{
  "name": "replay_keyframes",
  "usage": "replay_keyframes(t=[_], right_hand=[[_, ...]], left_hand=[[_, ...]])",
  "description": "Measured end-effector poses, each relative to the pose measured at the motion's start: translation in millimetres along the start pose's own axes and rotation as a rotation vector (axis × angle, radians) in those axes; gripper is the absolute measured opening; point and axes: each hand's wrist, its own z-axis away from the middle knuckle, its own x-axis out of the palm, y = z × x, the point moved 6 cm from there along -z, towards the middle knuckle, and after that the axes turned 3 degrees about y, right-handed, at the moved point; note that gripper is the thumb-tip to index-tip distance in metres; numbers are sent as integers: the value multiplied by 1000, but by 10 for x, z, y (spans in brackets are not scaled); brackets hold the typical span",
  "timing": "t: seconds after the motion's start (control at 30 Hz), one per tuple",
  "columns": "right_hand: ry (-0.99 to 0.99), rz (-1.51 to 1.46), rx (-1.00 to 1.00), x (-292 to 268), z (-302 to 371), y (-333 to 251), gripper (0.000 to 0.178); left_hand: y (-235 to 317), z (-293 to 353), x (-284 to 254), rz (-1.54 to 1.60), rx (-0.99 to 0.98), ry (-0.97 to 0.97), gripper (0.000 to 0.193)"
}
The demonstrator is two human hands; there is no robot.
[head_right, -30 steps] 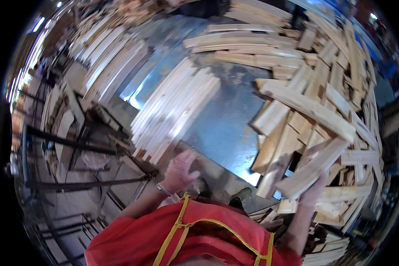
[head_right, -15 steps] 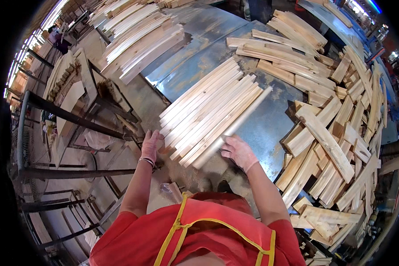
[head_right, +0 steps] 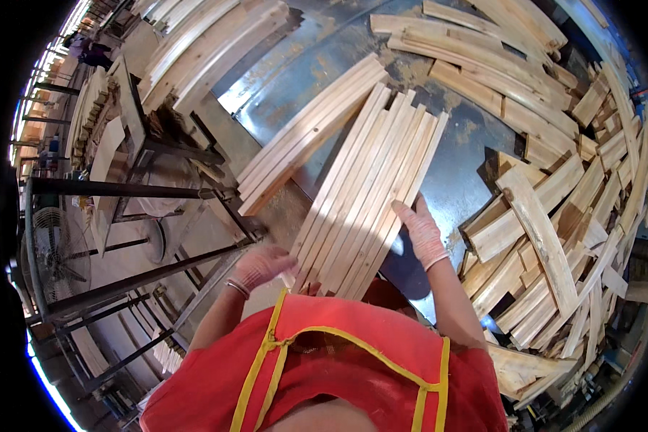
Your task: The person repeatedly picks up thin wooden planks from a large pile on a metal table and stacks them neatly on the left side. The person handles the planks one by one or in small groups, aligning them into a growing stack throughout the clip.
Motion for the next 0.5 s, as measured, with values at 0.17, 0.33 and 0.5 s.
replay_keyframes(t=[0.17, 0.33, 0.5], right_hand=[[-36, 108, -59, -257, -291, -114, 93], [188, 653, -208, -445, -531, -537, 91], [131, 1045, -770, -51, -1134, -1618, 90]], left_hand=[[682, -271, -656, 113, 168, 457, 73], [1163, -761, -743, 52, 256, 567, 83], [1486, -571, -361, -307, 387, 779, 99]])
